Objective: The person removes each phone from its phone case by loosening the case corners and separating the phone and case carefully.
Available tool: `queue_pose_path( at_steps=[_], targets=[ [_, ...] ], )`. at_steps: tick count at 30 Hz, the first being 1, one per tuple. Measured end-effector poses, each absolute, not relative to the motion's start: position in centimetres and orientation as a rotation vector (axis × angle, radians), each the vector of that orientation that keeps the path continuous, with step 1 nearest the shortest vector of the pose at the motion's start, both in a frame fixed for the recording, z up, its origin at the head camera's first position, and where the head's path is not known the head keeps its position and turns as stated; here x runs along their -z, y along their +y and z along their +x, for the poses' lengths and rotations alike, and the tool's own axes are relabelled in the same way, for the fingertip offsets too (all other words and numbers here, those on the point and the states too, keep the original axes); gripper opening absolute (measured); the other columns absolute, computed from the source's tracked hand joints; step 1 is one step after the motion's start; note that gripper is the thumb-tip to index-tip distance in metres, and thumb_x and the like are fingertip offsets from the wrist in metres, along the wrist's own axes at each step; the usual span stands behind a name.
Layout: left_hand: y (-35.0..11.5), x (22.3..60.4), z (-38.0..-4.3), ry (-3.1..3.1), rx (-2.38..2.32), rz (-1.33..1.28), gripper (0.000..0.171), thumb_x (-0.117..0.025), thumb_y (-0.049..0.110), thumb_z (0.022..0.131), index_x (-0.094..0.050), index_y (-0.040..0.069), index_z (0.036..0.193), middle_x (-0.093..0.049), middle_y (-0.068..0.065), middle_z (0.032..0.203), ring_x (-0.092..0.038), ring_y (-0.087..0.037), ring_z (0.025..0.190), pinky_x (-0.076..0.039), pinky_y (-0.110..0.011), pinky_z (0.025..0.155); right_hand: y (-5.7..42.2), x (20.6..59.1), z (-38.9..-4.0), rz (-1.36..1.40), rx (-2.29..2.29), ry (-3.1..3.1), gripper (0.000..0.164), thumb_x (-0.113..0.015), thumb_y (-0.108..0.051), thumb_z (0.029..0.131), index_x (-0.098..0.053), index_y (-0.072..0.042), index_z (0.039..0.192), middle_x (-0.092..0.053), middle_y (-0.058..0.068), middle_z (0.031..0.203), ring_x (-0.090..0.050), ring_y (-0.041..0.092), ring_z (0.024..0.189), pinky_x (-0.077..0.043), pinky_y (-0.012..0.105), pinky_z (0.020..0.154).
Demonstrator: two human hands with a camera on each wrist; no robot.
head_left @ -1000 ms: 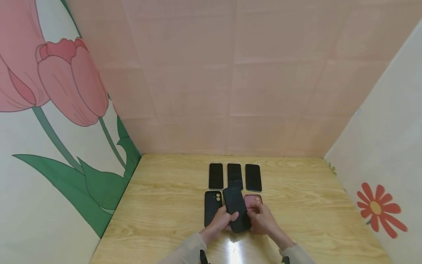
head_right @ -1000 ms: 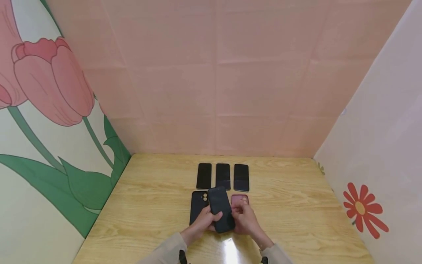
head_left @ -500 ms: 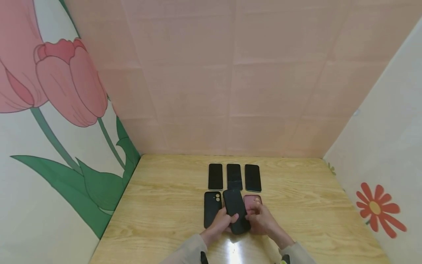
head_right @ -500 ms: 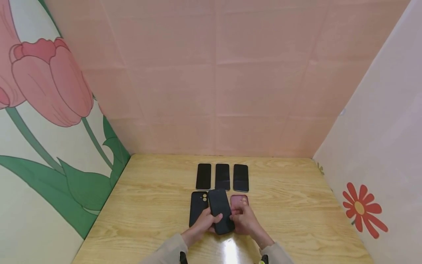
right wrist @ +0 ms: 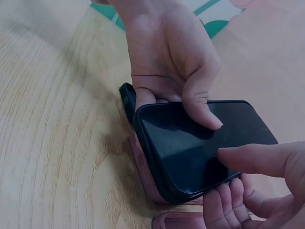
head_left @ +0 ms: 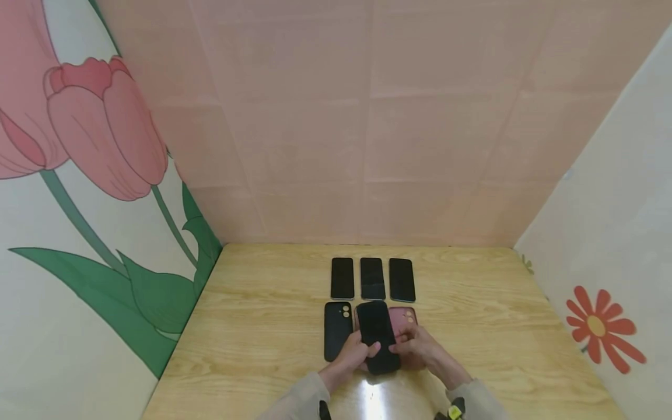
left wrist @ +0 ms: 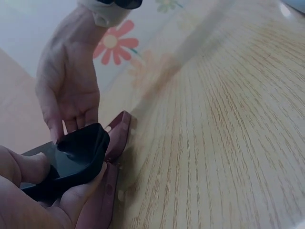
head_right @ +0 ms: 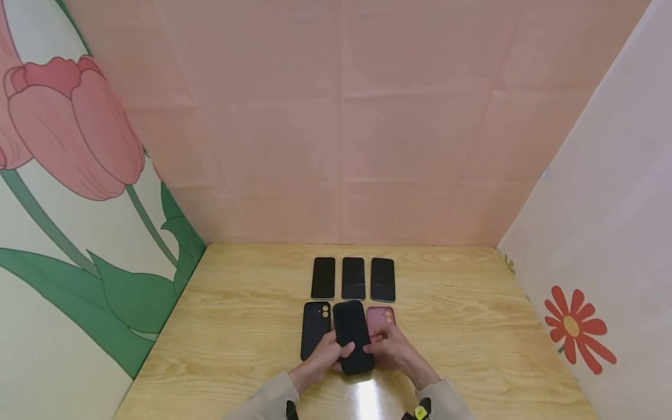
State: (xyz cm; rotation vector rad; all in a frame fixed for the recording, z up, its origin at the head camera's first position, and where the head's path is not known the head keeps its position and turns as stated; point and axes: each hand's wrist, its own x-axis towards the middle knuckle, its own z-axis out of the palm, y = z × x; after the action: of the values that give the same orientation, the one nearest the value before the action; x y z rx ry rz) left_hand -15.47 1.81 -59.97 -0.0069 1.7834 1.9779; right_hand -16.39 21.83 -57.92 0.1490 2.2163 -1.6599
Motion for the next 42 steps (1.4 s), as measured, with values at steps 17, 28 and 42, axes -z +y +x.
queue_pose_path(
  at_steps=[17,28,42],
  targets=[
    [1.6,60.1,-15.3,1.726,-2.0,0.01,0.039,-0.06,0.004,0.095,-0.053,0.002,0.134,-0.067,-0.013,0.115,-0.069,-0.034,0.098,-0.058,-0.051,0.076,21.8,57.5,-16.1,0.212,1.64,2.195,0.03,-0.08,-0.003,0.079,-0.057,0.003,0.099,-0.062,0.01,0.09,-0.057,0.023,0.083,-0.046,0.034,0.078],
    [1.8,59.9,-15.4,1.626,-2.064,0.055,0.037,-0.062,0.008,0.096,-0.054,0.001,0.132,-0.066,-0.013,0.117,-0.066,-0.039,0.104,-0.056,-0.055,0.08,21.9,56.8,-16.2,0.118,1.558,2.29,0.012,-0.07,-0.001,0.087,-0.064,0.003,0.096,-0.052,0.006,0.081,-0.052,0.023,0.08,-0.043,0.034,0.069],
    [1.5,59.9,-15.4,1.673,-2.08,0.01,0.036,-0.062,0.01,0.097,-0.054,-0.002,0.13,-0.068,-0.015,0.113,-0.067,-0.039,0.102,-0.057,-0.054,0.078,22.3,56.2,-15.6,-0.158,1.574,2.214,0.045,-0.069,-0.007,0.091,-0.053,0.004,0.131,-0.061,0.018,0.108,-0.058,0.028,0.097,-0.05,0.038,0.079]
  ],
)
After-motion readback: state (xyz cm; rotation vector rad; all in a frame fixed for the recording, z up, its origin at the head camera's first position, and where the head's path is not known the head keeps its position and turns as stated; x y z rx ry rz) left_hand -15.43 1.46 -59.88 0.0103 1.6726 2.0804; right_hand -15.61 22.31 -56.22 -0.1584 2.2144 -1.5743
